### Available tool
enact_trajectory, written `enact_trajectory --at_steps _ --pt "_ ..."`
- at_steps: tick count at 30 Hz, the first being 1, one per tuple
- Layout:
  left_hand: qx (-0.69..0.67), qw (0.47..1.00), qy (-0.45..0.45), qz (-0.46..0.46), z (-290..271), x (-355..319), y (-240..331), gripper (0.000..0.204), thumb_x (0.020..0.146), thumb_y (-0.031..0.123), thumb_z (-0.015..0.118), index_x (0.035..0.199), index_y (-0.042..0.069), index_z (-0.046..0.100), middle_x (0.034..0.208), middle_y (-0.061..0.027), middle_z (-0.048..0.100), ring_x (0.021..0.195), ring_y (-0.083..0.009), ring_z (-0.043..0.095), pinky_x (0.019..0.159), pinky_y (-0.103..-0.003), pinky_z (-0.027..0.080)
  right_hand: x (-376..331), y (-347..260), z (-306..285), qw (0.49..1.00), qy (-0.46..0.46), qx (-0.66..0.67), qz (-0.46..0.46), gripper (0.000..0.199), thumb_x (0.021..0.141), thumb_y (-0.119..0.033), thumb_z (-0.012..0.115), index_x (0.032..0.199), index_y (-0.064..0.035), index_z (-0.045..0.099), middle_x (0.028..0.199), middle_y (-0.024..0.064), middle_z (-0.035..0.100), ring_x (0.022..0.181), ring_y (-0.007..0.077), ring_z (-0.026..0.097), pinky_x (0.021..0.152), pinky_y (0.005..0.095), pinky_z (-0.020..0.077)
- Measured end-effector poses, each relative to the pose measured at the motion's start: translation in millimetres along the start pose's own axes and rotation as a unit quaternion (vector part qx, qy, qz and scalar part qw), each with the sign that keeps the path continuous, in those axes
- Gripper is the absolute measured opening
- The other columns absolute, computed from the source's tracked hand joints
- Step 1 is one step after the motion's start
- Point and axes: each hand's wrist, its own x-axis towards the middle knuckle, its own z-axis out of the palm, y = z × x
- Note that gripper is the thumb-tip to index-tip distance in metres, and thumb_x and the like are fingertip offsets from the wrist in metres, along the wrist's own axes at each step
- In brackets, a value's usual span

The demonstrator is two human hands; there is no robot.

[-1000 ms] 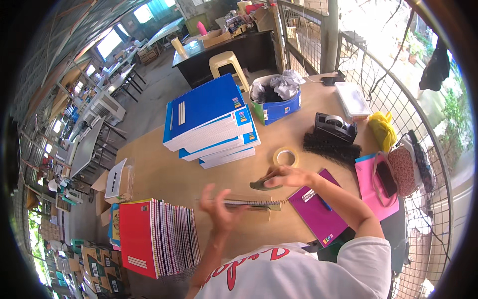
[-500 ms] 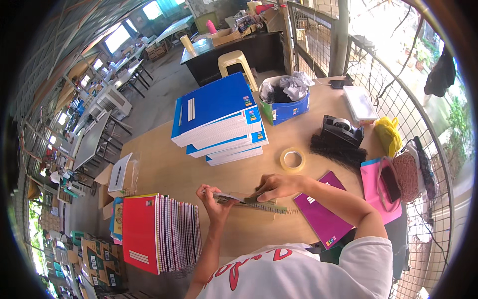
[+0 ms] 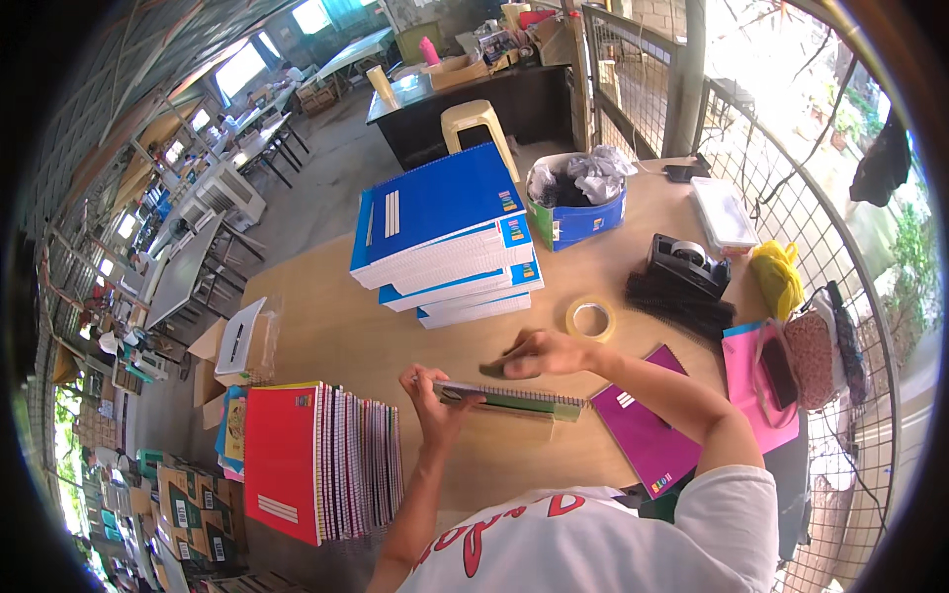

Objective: The person takes spiral notebooks from a stack and wraps a length of tape around the spiral spine of each one using a pair of shears to cut the tape.

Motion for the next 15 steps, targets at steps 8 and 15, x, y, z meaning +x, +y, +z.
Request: enact_trajectory --at_steps 8,15 --pt "-0.003 1.0 0.0 0.009 1.8 -3.6 -8.8 0.102 0.066 0.059 0.083 0.13 -0.007 0.037 0.111 -0.0169 0.036 0.099 -0.0287 0.043 0.083 -0.043 0.044 15.3 -6.2 11.6 1.0 -0.026 0.009 0.012 0.052 0.095 -0.05 0.055 0.127 -0.0107 0.068 0.122 0.0227 0.062 0.118 0.0336 0.054 0.106 0.0404 0.0392" --pt "-0.063 0.998 -0.001 -0.023 1.5 -3.5 -3.5 0.103 0.07 0.057 0.081 0.134 -0.006 0.031 0.11 -0.0165 0.04 0.101 -0.0303 0.041 0.087 -0.047 0.041 25.3 -9.7 14.9 0.971 -0.012 0.235 0.035 0.052 0.093 -0.05 0.057 0.125 -0.0107 0.07 0.124 0.0218 0.062 0.115 0.0345 0.056 0.105 0.041 0.0403"
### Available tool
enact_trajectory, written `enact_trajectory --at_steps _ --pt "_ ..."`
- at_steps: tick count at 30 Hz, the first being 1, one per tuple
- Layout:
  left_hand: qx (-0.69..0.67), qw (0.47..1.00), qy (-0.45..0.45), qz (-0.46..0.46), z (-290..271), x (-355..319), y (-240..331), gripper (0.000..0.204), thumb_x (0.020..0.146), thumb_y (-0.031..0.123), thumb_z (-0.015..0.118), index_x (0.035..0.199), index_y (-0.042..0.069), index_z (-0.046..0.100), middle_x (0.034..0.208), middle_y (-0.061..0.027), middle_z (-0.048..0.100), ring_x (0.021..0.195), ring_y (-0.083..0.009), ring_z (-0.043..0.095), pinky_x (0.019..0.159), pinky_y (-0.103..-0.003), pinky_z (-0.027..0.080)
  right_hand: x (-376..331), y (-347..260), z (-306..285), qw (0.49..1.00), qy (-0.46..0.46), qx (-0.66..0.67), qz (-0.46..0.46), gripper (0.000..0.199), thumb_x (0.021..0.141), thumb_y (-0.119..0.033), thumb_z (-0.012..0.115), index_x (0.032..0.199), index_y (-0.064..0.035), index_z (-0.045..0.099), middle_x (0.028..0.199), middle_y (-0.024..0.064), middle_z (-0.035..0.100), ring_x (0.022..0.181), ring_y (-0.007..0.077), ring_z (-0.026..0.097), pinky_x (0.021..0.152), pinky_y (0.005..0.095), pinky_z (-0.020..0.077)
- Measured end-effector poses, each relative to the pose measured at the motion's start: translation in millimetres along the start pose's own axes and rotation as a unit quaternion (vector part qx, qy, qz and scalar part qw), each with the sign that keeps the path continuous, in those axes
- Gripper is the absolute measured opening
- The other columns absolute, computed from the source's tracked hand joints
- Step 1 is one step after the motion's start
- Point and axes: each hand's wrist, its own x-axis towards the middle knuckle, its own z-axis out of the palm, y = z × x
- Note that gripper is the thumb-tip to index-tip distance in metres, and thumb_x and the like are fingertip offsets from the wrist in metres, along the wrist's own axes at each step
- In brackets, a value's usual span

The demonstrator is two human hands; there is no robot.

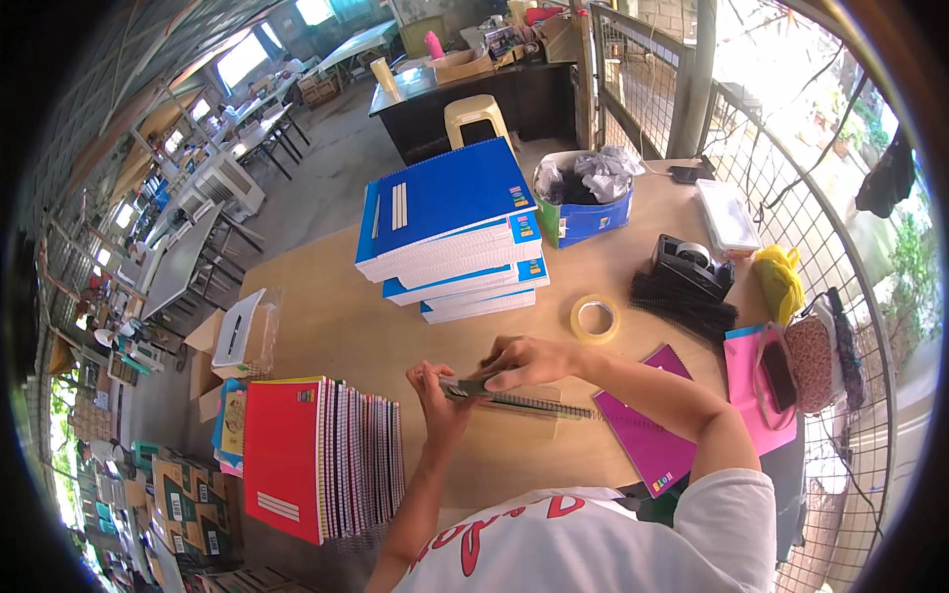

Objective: The person takes spiral notebooks from a stack and wraps a length of tape around the spiral spine of each one using a pair of shears to cut the tape.

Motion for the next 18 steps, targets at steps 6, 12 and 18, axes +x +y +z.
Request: enact_trajectory --at_steps 6,12,18 --pt "0.016 1.0 -0.006 -0.008 -3.4 3.0 3.7 0.102 0.065 0.058 0.084 0.128 -0.004 0.034 0.111 -0.016 0.04 0.105 -0.0318 0.039 0.091 -0.048 0.038 14.0 -10.0 9.0 0.961 -0.039 -0.262 -0.079 0.053 0.094 -0.051 0.056 0.127 -0.0106 0.068 0.125 0.0221 0.063 0.116 0.0337 0.055 0.102 0.0415 0.0428" --pt "0.003 1.0 -0.007 0.001 -7.4 2.2 -4.2 0.096 0.059 0.05 0.091 0.121 0.001 0.036 0.109 -0.0114 0.036 0.102 -0.0264 0.041 0.091 -0.043 0.04 24.7 -13.9 14.0 0.992 -0.005 -0.125 0.035 0.064 0.091 -0.055 0.058 0.121 0.0003 0.068 0.122 0.0172 0.064 0.112 0.0297 0.056 0.1 0.0401 0.0432" --pt "-0.068 0.997 -0.004 -0.035 -6.6 -2.8 -11.3 0.089 0.066 0.045 0.091 0.123 0.003 0.036 0.116 -0.0101 0.037 0.108 -0.0224 0.043 0.095 -0.038 0.04 38.2 -3.6 21.3 0.954 -0.011 -0.293 -0.062 0.049 0.096 -0.045 0.055 0.12 -0.0054 0.07 0.119 0.0216 0.064 0.11 0.0336 0.057 0.098 0.0435 0.0435"
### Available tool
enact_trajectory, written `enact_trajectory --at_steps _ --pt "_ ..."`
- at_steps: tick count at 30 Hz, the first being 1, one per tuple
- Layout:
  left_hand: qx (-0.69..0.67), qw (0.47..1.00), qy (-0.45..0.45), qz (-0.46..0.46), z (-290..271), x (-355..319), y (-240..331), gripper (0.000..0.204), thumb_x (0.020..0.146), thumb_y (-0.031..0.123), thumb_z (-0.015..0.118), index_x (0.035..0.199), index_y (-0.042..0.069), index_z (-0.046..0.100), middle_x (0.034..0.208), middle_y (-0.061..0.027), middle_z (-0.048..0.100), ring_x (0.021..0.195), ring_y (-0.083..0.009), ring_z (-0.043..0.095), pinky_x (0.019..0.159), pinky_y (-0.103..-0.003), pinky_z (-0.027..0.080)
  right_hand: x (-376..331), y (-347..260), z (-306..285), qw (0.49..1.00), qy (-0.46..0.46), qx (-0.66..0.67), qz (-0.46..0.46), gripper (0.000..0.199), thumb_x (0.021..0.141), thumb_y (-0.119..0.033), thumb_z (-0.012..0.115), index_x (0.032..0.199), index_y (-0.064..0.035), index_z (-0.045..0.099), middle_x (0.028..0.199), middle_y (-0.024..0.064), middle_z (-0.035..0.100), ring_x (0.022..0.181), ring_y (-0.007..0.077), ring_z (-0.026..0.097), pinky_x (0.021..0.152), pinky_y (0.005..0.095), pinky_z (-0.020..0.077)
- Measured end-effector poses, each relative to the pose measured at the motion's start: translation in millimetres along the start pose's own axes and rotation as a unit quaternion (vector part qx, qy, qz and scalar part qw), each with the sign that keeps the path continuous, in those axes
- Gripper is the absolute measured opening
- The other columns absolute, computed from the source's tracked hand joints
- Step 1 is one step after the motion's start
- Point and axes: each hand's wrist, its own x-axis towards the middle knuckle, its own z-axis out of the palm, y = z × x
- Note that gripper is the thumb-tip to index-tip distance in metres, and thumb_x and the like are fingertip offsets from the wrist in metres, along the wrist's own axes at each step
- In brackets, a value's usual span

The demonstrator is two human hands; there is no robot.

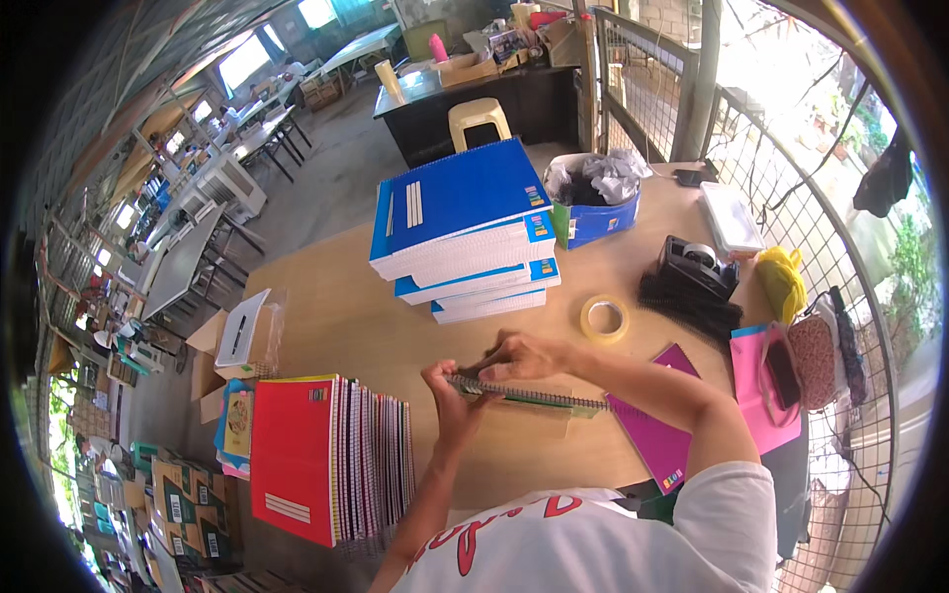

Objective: The person takes spiral notebooks from a stack and wraps a length of tape around the spiral spine of each one using a pair of shears to cut the tape.

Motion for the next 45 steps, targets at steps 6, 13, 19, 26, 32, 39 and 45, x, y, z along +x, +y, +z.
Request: enact_trajectory --at_steps 6,13,19,26,32,39,45 --pt "-0.277 0.955 -0.029 -0.105 -36.0 9.3 -37.3 0.041 0.092 0.025 0.074 0.116 0.004 0.048 0.101 -0.0051 0.055 0.091 -0.012 0.053 0.087 -0.027 0.045 0.4 0.4 4.1 0.98 0.023 0.174 0.089 0.053 0.095 -0.046 0.054 0.125 -0.0034 0.065 0.109 0.0193 0.066 0.105 0.0349 0.057 0.096 0.0416 0.0443" --pt "-0.269 0.955 -0.008 -0.121 -31.9 -2.5 -50.7 0.031 0.092 0.017 0.073 0.111 0.007 0.051 0.104 -0.0026 0.055 0.099 -0.0115 0.055 0.091 -0.026 0.043 25.7 22.8 9.5 0.998 -0.047 -0.015 0.028 0.053 0.097 -0.053 0.051 0.129 -0.0141 0.067 0.109 0.0228 0.067 0.111 0.0361 0.057 0.097 0.0436 0.0447" --pt "-0.344 0.924 -0.052 -0.157 -24.5 8.9 -26.1 0.029 0.091 0.015 0.074 0.11 0.006 0.054 0.1 -0.0004 0.055 0.092 -0.0083 0.053 0.083 -0.021 0.042 -45.3 110.7 1.2 0.961 0.099 -0.242 0.091 0.067 0.092 -0.06 0.058 0.146 -0.0206 0.049 0.124 0.0204 0.063 0.123 0.037 0.054 0.102 0.0433 0.0456" --pt "-0.361 0.919 -0.017 -0.157 -13.5 -2.7 -24.8 0.02 0.089 0.011 0.075 0.101 0.008 0.059 0.1 0.0009 0.056 0.087 -0.0074 0.048 0.082 -0.023 0.039 -267.5 90.1 74.1 0.738 0.358 -0.245 0.516 0.063 0.075 -0.042 0.08 0.122 -0.0061 0.059 0.125 0.0207 0.054 0.119 0.0403 0.05 0.1 0.0554 0.0428" --pt "-0.366 0.913 -0.011 -0.18 -14.3 -3.0 -20.7 0.019 0.089 0.008 0.074 0.105 0.007 0.063 0.097 0.0024 0.057 0.086 -0.0061 0.048 0.085 -0.021 0.038 -303.9 110.1 129.7 0.722 0.434 -0.403 0.358 0.059 0.082 -0.021 0.075 0.132 -0.0035 0.05 0.117 0.0183 0.054 0.112 0.0405 0.052 0.102 0.0562 0.039" --pt "-0.4 0.898 -0.047 -0.179 -21.8 3.9 -16.0 0.029 0.088 -0.007 0.069 0.115 0.003 0.064 0.103 -0.0051 0.066 0.095 -0.0096 0.059 0.088 -0.023 0.045 -168.2 -28.9 -19.3 0.861 0.48 -0.135 0.103 0.043 0.088 -0.02 0.069 0.124 -0.0014 0.054 0.108 0.0175 0.058 0.1 0.035 0.06 0.09 0.0485 0.0477" --pt "-0.39 0.901 -0.049 -0.184 -19.7 6.9 -7.2 0.039 0.087 -0.008 0.067 0.124 0.004 0.06 0.103 -0.0067 0.067 0.1 -0.012 0.062 0.093 -0.025 0.048 -32.8 -104.7 -34.0 0.898 0.145 -0.416 -0.002 0.042 0.082 -0.032 0.075 0.117 -0.0128 0.063 0.108 0.0056 0.059 0.109 0.026 0.057 0.109 0.0511 0.038"
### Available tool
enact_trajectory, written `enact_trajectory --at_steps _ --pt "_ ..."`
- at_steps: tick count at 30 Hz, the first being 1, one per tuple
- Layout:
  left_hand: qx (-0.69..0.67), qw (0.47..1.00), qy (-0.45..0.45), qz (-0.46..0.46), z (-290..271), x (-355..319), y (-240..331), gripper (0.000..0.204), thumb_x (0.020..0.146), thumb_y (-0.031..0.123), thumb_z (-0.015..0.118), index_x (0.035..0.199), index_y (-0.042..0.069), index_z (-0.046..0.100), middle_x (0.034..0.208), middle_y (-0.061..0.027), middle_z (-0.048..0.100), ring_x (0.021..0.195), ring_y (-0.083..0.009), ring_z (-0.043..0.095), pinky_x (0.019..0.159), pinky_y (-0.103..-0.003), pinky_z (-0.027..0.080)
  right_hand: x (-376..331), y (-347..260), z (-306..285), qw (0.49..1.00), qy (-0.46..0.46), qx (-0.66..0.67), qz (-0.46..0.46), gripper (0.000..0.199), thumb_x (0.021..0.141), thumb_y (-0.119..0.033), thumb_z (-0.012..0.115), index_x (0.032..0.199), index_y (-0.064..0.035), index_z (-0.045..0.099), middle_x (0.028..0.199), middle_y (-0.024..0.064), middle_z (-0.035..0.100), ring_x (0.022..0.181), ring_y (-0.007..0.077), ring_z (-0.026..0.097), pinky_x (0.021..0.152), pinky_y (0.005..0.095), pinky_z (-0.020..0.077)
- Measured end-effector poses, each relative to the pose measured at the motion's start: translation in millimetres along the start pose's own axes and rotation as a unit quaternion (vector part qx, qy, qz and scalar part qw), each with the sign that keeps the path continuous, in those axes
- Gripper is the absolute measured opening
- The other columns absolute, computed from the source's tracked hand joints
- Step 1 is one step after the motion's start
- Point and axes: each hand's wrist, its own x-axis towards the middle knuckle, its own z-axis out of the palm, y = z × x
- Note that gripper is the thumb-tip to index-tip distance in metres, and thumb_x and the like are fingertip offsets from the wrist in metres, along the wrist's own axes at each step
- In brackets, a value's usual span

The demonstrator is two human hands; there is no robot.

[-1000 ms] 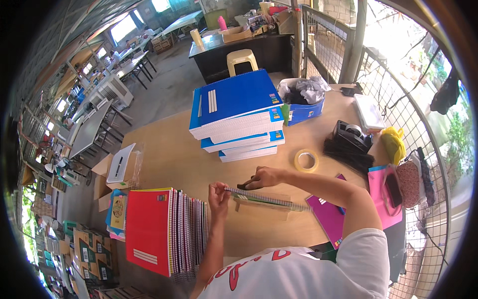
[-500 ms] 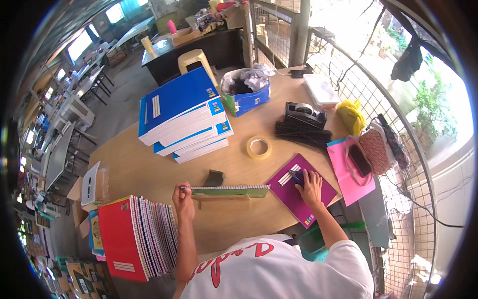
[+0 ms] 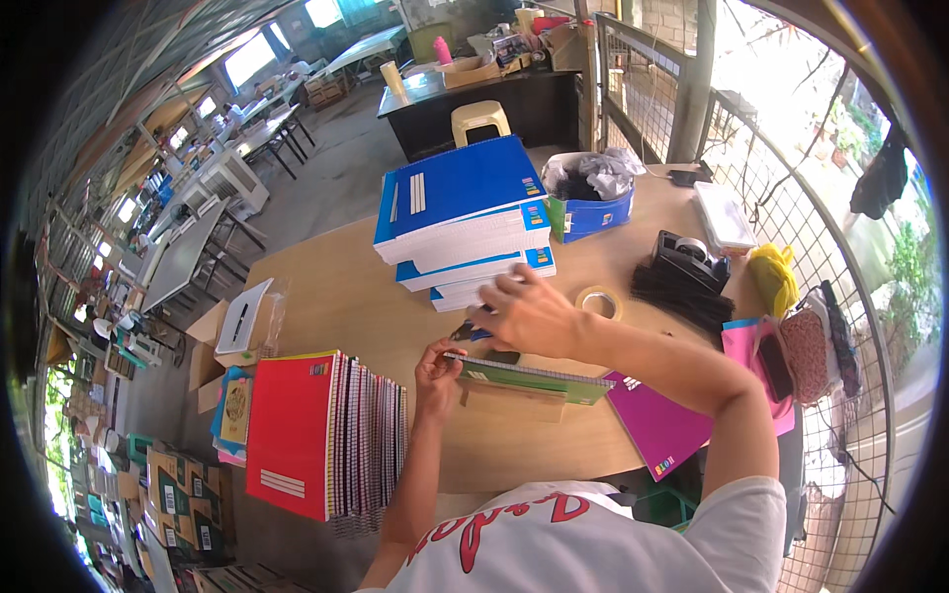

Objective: The person takes spiral notebooks from a stack and wraps a length of tape around the spiral spine of each one using a pair of shears to cut the tape.

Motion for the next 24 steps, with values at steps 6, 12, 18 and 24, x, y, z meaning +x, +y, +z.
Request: enact_trajectory --at_steps 6,12,18,24 --pt "-0.019 1.0 0.0 -0.007 -6.0 1.0 -3.7 0.05 0.086 -0.003 0.072 0.132 0.005 0.053 0.1 -0.0057 0.07 0.097 -0.0116 0.063 0.091 -0.025 0.048 54.8 -12.6 15.6 0.943 0.063 -0.196 -0.261 0.019 0.079 -0.023 0.066 0.098 -0.0188 0.067 0.107 -0.003 0.061 0.123 0.0211 0.051 0.121 0.0573 0.0208" --pt "-0.005 1.0 -0.007 -0.022 -5.2 3.7 0.2 0.057 0.084 -0.004 0.073 0.135 0.005 0.05 0.098 -0.0062 0.07 0.093 -0.0104 0.063 0.088 -0.026 0.048 63.9 -18.8 18.9 0.899 0.053 -0.272 -0.339 0.014 0.08 -0.021 0.065 0.093 -0.018 0.069 0.104 -0.0024 0.063 0.118 0.0207 0.056 0.122 0.0557 0.0201" --pt "0.014 0.999 0.033 -0.005 -5.3 2.8 0.2 0.072 0.08 -0.012 0.072 0.143 0.007 0.042 0.099 -0.0055 0.069 0.093 -0.0132 0.066 0.087 -0.028 0.052 47.4 -34.0 33.8 0.977 -0.145 -0.142 -0.065 0.018 0.083 -0.028 0.067 0.094 -0.0133 0.07 0.097 0.004 0.065 0.103 0.022 0.063 0.103 0.049 0.0434" --pt "-0.005 0.999 0.045 0.016 0.7 -2.2 -6.5 0.079 0.08 -0.007 0.077 0.146 0.006 0.035 0.095 -0.0095 0.072 0.088 -0.0128 0.067 0.08 -0.023 0.051 2.5 5.1 50.1 0.996 0.058 0.04 0.062 0.034 0.083 -0.033 0.073 0.106 -0.0083 0.067 0.101 0.0158 0.065 0.097 0.0331 0.065 0.087 0.0441 0.0509"
